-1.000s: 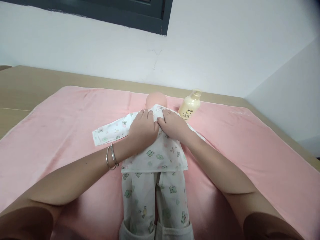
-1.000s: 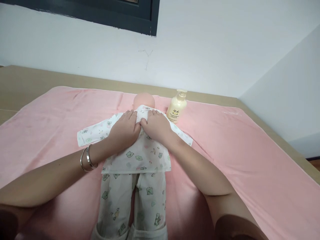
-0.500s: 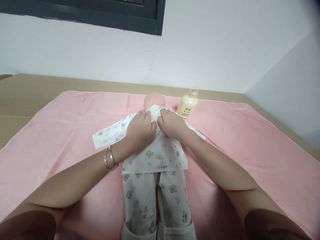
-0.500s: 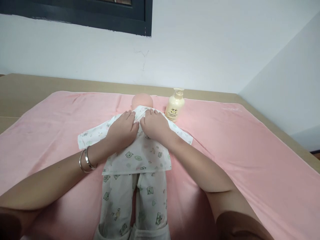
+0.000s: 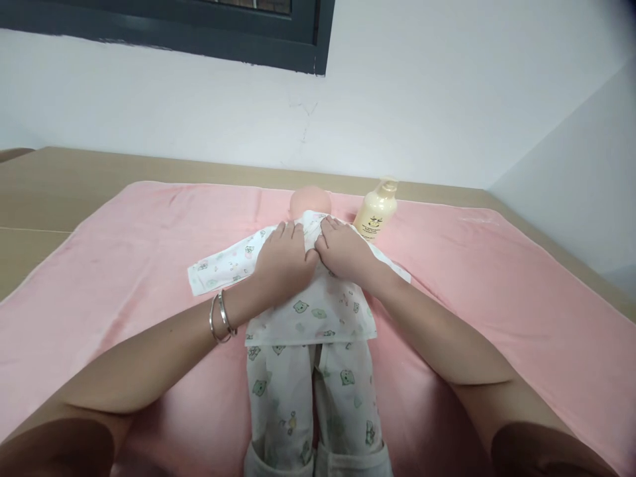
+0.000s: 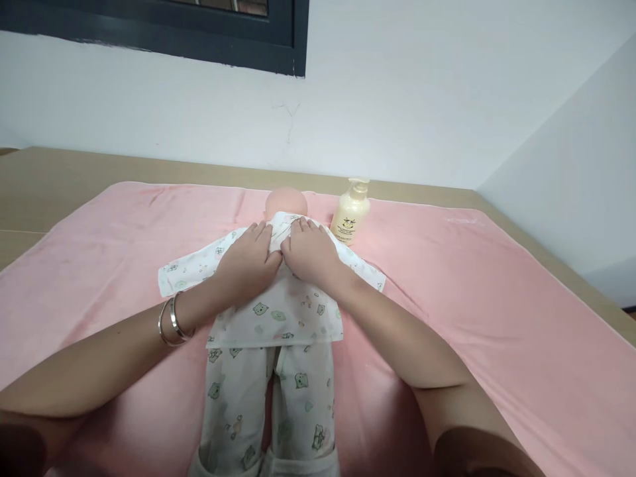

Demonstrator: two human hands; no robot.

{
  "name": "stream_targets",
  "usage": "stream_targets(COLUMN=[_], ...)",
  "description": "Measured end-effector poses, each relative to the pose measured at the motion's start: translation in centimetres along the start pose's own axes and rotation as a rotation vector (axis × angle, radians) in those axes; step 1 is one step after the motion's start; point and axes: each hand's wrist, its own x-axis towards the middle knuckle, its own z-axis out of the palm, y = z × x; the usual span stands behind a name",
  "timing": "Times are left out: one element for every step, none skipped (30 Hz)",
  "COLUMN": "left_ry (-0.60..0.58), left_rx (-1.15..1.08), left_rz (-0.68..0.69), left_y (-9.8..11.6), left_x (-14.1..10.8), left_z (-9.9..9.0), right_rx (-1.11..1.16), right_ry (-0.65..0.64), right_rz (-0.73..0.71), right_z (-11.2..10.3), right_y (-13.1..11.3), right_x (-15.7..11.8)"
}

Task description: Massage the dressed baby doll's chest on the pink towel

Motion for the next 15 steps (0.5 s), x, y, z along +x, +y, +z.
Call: stream_targets(left_ry=[-0.012, -0.022, -0.030, -0.032, -0.028, -0.014, 0.012, 0.048, 0.092, 0.140, 0.187, 0.231, 0.267, 0.298, 0.329], left_rx=[-0.017, -0.041, -0.069, -0.098, -0.125, -0.148, -0.164, -0.173, -0.177, -0.177, -0.176, -0.178, -0.191, -0.221, -0.269], left_rz=[-0.014, -0.036, -0.059, -0.083, -0.102, -0.110, -0.104, -0.091, -0.072, -0.046, -0.010, 0.032, 0.071, 0.102, 0.119], left_y=[-0.2, -0.5, -0.8, -1.1, -1.3, -1.5, -1.6, -1.6, -1.7, -1.7, -1.8, -1.9, -2.0, -2.2, -2.4], left_x=[0.4, 0.9, 1.4, 1.9, 2.2, 2.3, 2.4, 2.3, 2.2, 2.0, 1.8, 1.6, 1.5, 1.3, 1.2], left_z=[-0.1, -0.3, -0.4, -0.4, -0.3, -0.2, 0.1, 0.5, 0.8, 1.2, 1.6, 2.0, 2.2, 2.5, 2.7], right_rx=[-0.016, -0.030, -0.041, -0.047, -0.045, -0.030, -0.002, 0.035, 0.077, 0.118, 0.153, 0.186, 0.221, 0.258, 0.296], right_ry=[0.005, 0.009, 0.011, 0.013, 0.017, 0.022, 0.028, 0.037, 0.050, 0.063, 0.079, 0.097, 0.121, 0.153, 0.196], right_rz=[-0.012, -0.034, -0.067, -0.102, -0.132, -0.146, -0.139, -0.112, -0.074, -0.037, -0.010, 0.002, 0.000, -0.012, -0.029], right_z=[-0.1, -0.1, -0.2, -0.2, -0.1, 0.0, 0.1, 0.2, 0.4, 0.5, 0.6, 0.6, 0.5, 0.3, 0.1], right_y=[-0.3, -0.7, -1.1, -1.4, -1.6, -1.6, -1.5, -1.3, -0.9, -0.6, -0.3, 0.0, 0.1, 0.1, 0.0], right_x=[-0.6, -1.2, -1.9, -2.4, -2.7, -2.7, -2.5, -2.1, -1.5, -0.8, -0.3, 0.1, 0.2, 0.2, 0.0])
